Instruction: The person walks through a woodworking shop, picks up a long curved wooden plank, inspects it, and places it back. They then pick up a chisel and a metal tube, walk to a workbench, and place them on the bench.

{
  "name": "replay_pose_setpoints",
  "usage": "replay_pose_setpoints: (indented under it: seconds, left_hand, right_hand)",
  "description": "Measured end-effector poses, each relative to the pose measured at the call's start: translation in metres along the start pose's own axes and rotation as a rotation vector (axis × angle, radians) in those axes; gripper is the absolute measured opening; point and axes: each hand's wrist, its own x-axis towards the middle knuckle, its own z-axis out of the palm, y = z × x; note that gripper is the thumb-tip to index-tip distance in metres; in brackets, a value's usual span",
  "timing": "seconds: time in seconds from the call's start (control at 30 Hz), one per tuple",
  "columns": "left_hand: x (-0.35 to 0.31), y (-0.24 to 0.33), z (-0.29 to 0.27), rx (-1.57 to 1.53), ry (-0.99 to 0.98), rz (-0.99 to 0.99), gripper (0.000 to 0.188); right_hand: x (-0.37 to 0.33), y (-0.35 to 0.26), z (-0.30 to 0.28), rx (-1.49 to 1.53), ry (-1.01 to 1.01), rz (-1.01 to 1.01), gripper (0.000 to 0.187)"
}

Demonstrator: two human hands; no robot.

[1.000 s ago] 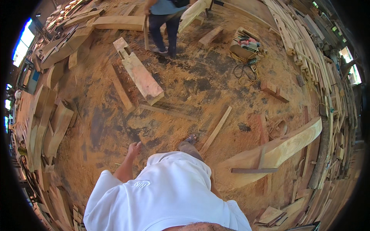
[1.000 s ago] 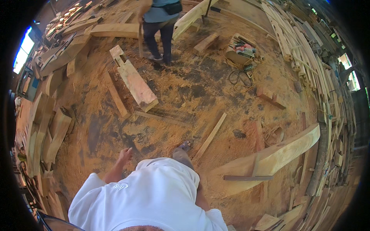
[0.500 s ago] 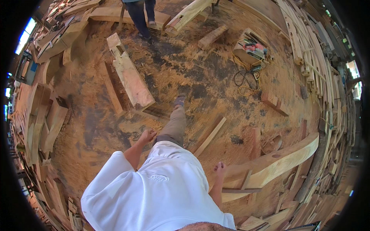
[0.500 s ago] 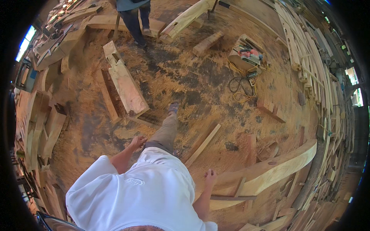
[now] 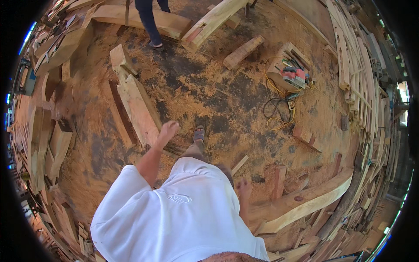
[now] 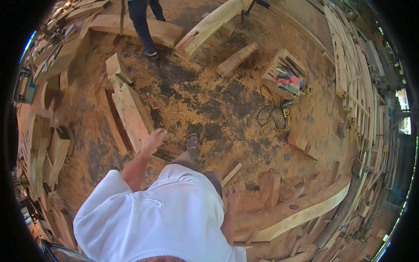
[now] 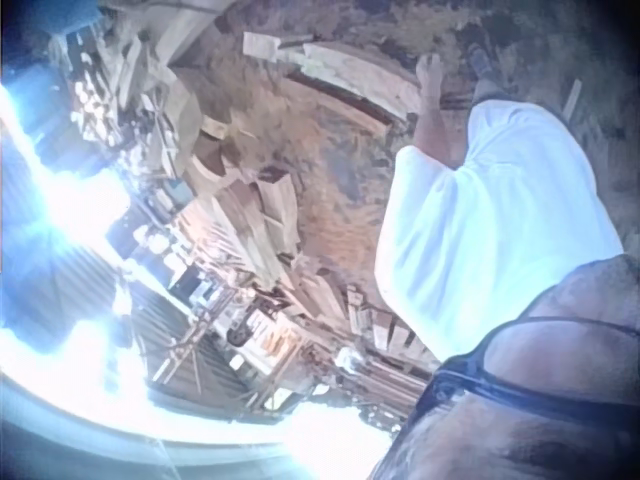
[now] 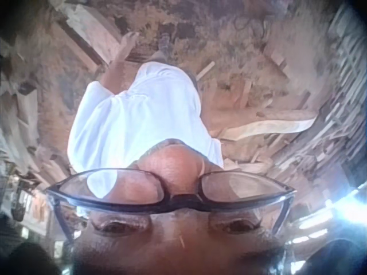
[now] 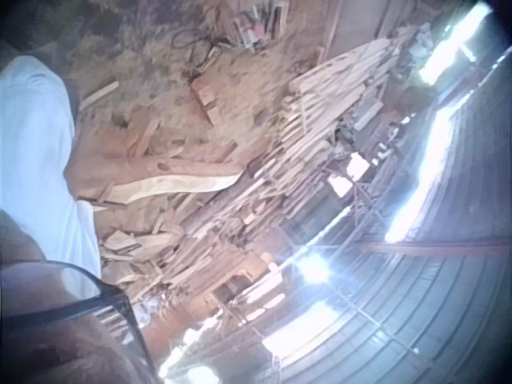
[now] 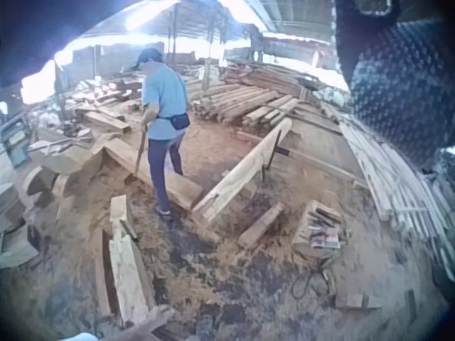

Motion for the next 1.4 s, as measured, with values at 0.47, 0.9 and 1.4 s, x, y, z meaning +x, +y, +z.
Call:
replay_pose_setpoints:
  seconds: [0.47,0.9,1.4]
  left_hand:
    - [0.078,-0.017,0.006,0.303,-0.190,-0.085,0.019]
    - [0.204,0.163,0.134,-0.029,-0.022,-0.395,0.036]
    - [0.378,0.250,0.175,0.120,-0.099,-0.325,0.036]
  right_hand:
    - [0.196,-0.039,0.000,-0.466,-0.053,-0.215,0.029]
    - [0.395,-0.300,-0.144,0.165,-0.003,0.007,0.028]
    - [0.451,-0.335,-0.090,-0.406,-0.247,-0.172,0.058]
